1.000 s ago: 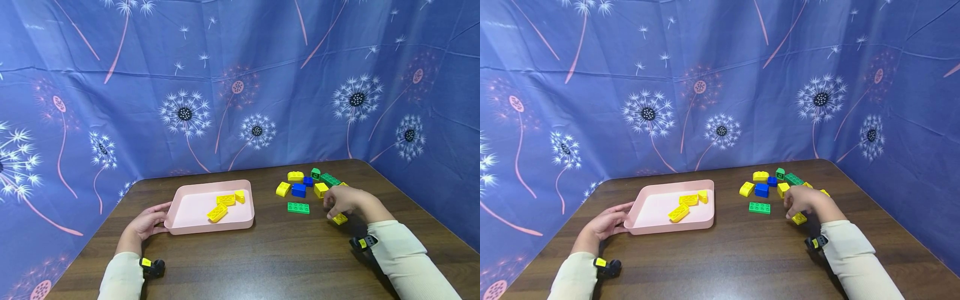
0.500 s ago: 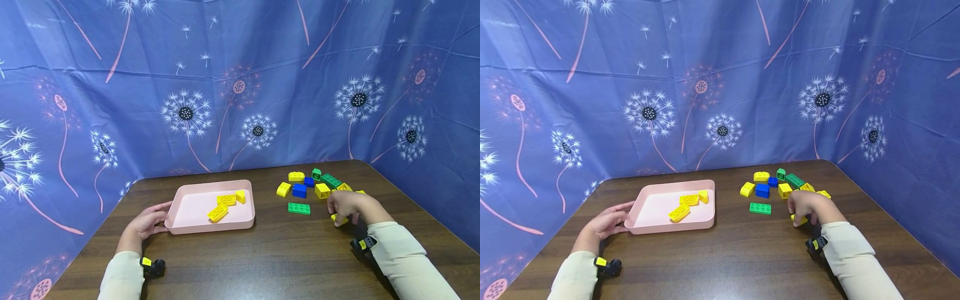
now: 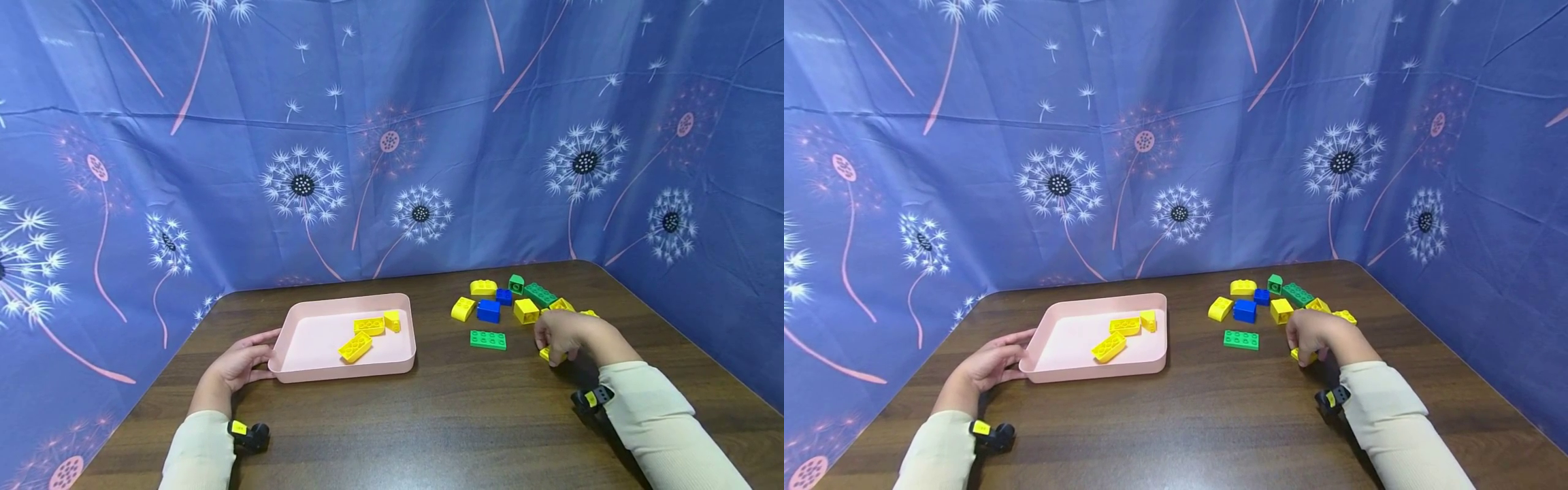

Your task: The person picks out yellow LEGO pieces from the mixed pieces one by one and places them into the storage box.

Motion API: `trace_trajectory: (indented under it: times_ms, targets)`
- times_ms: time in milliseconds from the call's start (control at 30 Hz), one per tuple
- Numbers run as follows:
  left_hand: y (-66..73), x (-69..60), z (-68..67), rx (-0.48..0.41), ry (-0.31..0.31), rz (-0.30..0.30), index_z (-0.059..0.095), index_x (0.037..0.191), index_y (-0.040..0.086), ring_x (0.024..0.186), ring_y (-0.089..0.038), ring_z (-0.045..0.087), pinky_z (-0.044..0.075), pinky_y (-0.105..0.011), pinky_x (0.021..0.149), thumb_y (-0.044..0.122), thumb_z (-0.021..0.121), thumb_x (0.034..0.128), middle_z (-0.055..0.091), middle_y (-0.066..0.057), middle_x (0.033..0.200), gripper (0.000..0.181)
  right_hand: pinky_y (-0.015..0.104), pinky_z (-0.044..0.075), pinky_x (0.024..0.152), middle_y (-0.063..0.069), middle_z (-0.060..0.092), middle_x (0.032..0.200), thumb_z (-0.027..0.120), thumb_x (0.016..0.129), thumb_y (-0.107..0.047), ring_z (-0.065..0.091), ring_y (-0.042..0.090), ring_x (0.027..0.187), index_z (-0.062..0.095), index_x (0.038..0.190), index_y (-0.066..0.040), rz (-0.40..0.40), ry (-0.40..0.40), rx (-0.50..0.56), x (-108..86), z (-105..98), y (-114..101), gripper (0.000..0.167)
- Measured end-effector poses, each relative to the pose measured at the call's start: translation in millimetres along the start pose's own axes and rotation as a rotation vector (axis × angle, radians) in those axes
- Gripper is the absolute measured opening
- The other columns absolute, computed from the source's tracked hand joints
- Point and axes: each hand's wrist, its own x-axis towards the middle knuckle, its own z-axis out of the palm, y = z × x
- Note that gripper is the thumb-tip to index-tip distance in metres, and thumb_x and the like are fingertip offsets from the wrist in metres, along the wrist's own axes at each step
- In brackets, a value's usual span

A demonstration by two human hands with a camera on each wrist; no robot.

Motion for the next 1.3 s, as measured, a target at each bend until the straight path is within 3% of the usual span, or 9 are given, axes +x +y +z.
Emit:
trace_trajectory:
  times_ms: [300,400,567,1000,1300]
  targets:
    - [1.9,-0.6,1.0,0.004,0.002,-0.005,0.029,0.152,0.001,0.096,-0.016,0.064,0.055,-0.04,0.079,0.002,0.053,0.092,0.064,-0.002,0.116,0.064,0.029,0.049,0.05,0.001,0.05,0.066,0.082,0.062,0.006,0.05,0.014,0.056,0.064,0.079,-0.008,-0.067,0.098,-0.018,2.5,0.1,0.3,0.028]
    - [1.2,-1.4,0.6,0.002,0.001,-0.003,0.029,0.152,0.001,0.096,-0.015,0.064,0.055,-0.04,0.079,0.002,0.053,0.0925,0.064,-0.001,0.115,0.064,0.028,0.043,0.051,0.0,0.049,0.067,0.081,0.061,0.006,0.047,0.014,0.057,0.064,0.079,-0.007,-0.119,0.148,-0.034,5.0,-1.3,0.1,0.028]
    - [0.6,-1.6,0.8,-0.006,0.008,-0.002,0.033,0.151,0.002,0.096,-0.016,0.064,0.056,-0.04,0.079,0.002,0.053,0.092,0.064,-0.001,0.114,0.062,0.029,0.037,0.056,0.0,0.048,0.071,0.079,0.062,0.004,0.044,0.016,0.065,0.064,0.08,-0.007,-0.14,0.199,-0.055,5.3,-3.4,-1.4,0.026]
    - [3.9,-3.2,2.3,0.003,0.013,-0.004,0.031,0.151,0.001,0.097,-0.016,0.063,0.055,-0.041,0.08,0.003,0.055,0.0905,0.064,-0.003,0.115,0.065,0.039,0.049,0.068,0.001,0.058,0.083,0.079,0.063,-0.001,0.052,0.021,0.077,0.066,0.084,-0.01,-0.161,0.262,-0.109,10.6,-3.7,-6.5,0.026]
    - [1.8,-1.6,0.2,-0.006,-0.002,-0.005,0.031,0.151,0.002,0.095,-0.015,0.064,0.055,-0.04,0.079,0.003,0.054,0.0916,0.066,-0.001,0.109,0.064,0.037,0.048,0.066,-0.002,0.06,0.083,0.078,0.064,-0.001,0.052,0.018,0.076,0.067,0.084,-0.011,-0.274,0.31,-0.14,11.8,-2.6,-16.0,0.025]
